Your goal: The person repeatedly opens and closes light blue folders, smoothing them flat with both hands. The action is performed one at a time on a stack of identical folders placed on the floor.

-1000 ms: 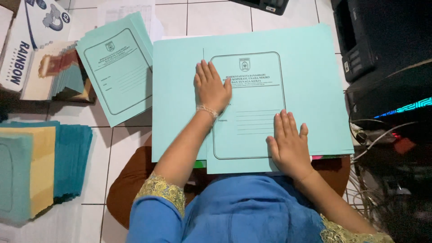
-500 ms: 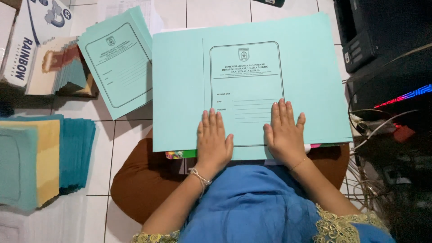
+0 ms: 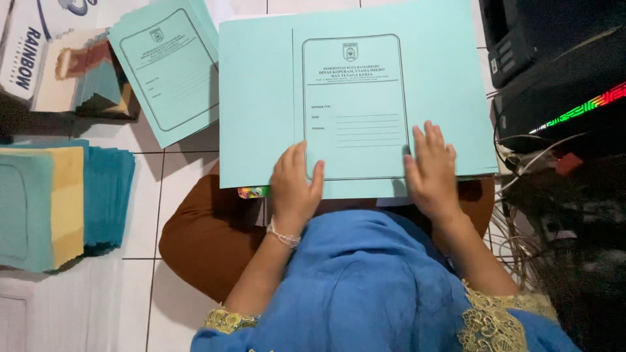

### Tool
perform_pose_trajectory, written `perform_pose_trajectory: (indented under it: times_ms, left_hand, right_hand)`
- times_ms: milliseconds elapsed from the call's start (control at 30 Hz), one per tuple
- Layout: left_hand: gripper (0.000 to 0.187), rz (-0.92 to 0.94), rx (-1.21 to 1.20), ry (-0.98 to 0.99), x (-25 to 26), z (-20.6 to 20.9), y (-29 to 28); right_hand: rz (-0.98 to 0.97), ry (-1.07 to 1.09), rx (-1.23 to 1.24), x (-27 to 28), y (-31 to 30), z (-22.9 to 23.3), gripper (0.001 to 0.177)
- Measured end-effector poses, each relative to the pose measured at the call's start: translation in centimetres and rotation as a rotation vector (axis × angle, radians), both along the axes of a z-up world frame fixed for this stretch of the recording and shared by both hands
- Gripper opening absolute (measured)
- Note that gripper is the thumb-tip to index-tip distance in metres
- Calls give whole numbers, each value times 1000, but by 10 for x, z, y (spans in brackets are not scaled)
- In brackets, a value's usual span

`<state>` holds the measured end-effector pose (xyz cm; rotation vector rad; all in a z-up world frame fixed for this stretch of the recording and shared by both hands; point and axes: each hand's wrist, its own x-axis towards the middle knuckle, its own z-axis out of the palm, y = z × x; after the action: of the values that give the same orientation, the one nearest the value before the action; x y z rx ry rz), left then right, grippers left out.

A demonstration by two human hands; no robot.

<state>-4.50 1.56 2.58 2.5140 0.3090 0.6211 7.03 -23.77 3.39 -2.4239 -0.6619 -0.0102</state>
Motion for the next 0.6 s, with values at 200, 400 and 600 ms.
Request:
perform_pose_trajectory:
  times_ms: [200, 400, 600]
  left_hand:
    - [29, 314, -252, 380, -66, -14, 29]
    - [19, 277, -764, 331, -64, 0, 18]
    - [27, 398, -590, 178, -77, 26, 44]
  right_hand:
    - [-325, 108, -98, -20, -89, -19, 19]
    - [-255, 439, 253, -29, -56, -11, 44]
    - [-39, 243, 101, -16, 11, 19, 45]
